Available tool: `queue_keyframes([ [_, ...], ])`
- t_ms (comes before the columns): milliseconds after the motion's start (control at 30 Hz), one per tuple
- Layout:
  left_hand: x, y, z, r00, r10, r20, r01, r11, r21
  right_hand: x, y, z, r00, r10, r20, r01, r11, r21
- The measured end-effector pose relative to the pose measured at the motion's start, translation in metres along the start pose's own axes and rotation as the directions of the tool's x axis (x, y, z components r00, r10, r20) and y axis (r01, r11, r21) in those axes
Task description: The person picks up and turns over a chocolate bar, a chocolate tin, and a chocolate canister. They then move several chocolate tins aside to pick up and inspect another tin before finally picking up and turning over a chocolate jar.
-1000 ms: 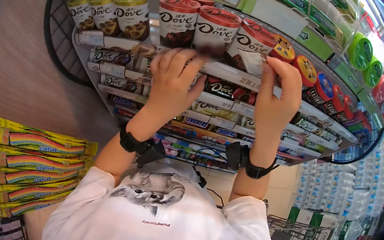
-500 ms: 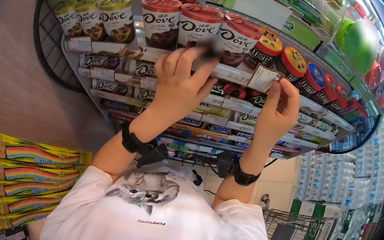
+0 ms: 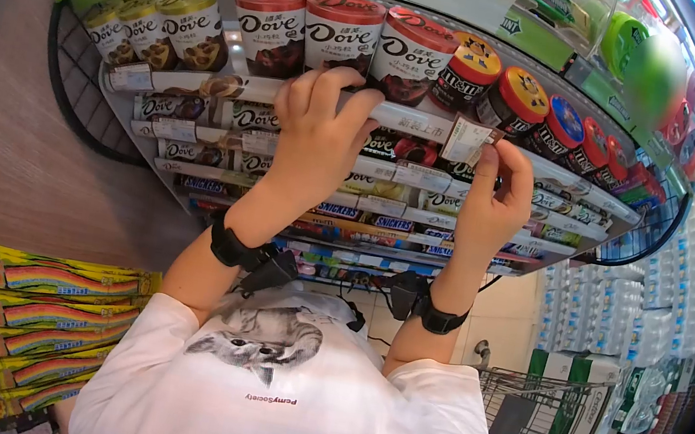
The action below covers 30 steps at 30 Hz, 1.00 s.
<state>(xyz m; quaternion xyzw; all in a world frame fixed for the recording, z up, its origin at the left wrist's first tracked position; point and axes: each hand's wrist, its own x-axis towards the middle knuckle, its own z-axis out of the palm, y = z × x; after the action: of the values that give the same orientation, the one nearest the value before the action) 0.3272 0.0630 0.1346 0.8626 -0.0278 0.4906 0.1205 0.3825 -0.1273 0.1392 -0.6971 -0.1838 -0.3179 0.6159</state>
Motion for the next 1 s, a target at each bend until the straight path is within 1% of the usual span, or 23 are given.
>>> queue_keyframes([
  [67,0.001,0.001,0.000,1.000,-0.008,0.014,0.008,1.000,-0.019,0.002,0.000,-0.005,0.985,-0.008,0.173,0.000,0.999,0.047],
  [100,0.002,0.002,0.000,1.000,0.002,0.017,-0.001,1.000,-0.009,0.005,-0.006,-0.006,0.985,-0.007,0.173,-0.001,0.999,0.047],
  [133,0.002,0.003,0.000,1.000,0.011,0.020,-0.011,1.000,0.002,0.009,-0.016,-0.006,0.926,-0.133,0.354,0.157,0.987,-0.039],
  [167,0.002,0.004,-0.001,1.000,0.011,0.021,-0.011,1.000,0.003,0.011,-0.022,-0.006,0.816,-0.228,0.531,0.323,0.942,-0.092],
  [200,0.003,0.004,-0.002,1.000,0.010,0.024,-0.010,1.000,0.004,0.010,-0.025,-0.004,0.816,-0.227,0.531,0.321,0.943,-0.091],
  [267,0.002,0.006,-0.002,1.000,0.009,0.027,-0.009,1.000,0.006,0.008,-0.029,0.000,0.724,-0.230,0.650,0.475,0.850,-0.229],
  [433,0.000,0.008,-0.001,1.000,0.005,0.013,-0.005,0.999,0.048,0.007,-0.031,0.002,0.738,-0.217,0.638,0.470,0.845,-0.255],
  [500,0.000,0.008,-0.001,1.000,0.004,0.009,-0.004,0.999,0.052,0.006,-0.029,0.000,0.774,-0.204,0.599,0.436,0.858,-0.271],
  [533,0.000,0.008,0.000,1.000,0.001,0.005,-0.002,0.998,0.061,0.008,-0.027,-0.003,0.775,-0.202,0.598,0.436,0.857,-0.275],
  [567,0.000,0.009,-0.001,1.000,0.003,0.004,-0.003,0.998,0.057,0.011,-0.024,-0.008,0.783,-0.206,0.587,0.464,0.822,-0.331],
  [600,0.000,0.011,-0.002,1.000,0.017,-0.006,-0.017,0.999,0.041,0.013,-0.021,-0.012,0.789,-0.211,0.577,0.490,0.782,-0.385],
  [667,0.000,0.014,0.000,0.999,0.032,-0.017,-0.032,0.999,0.022,0.013,-0.019,-0.017,0.795,-0.198,0.574,0.485,0.776,-0.404],
  [733,0.001,0.019,0.005,0.992,0.119,-0.037,-0.118,0.993,0.006,0.012,-0.018,-0.019,0.801,-0.183,0.571,0.478,0.770,-0.423],
  [833,0.006,0.028,0.018,0.986,0.153,-0.063,-0.154,0.988,-0.011,0.011,-0.017,-0.020,0.804,-0.165,0.572,0.458,0.785,-0.417],
  [933,0.008,0.041,0.025,0.992,0.127,-0.024,-0.127,0.992,0.004,0.010,-0.016,-0.019,0.792,-0.168,0.588,0.476,0.772,-0.421],
  [1000,0.012,0.041,0.026,0.995,0.099,-0.029,-0.098,0.995,0.013,0.009,-0.015,-0.021,0.782,-0.165,0.602,0.481,0.773,-0.414],
])
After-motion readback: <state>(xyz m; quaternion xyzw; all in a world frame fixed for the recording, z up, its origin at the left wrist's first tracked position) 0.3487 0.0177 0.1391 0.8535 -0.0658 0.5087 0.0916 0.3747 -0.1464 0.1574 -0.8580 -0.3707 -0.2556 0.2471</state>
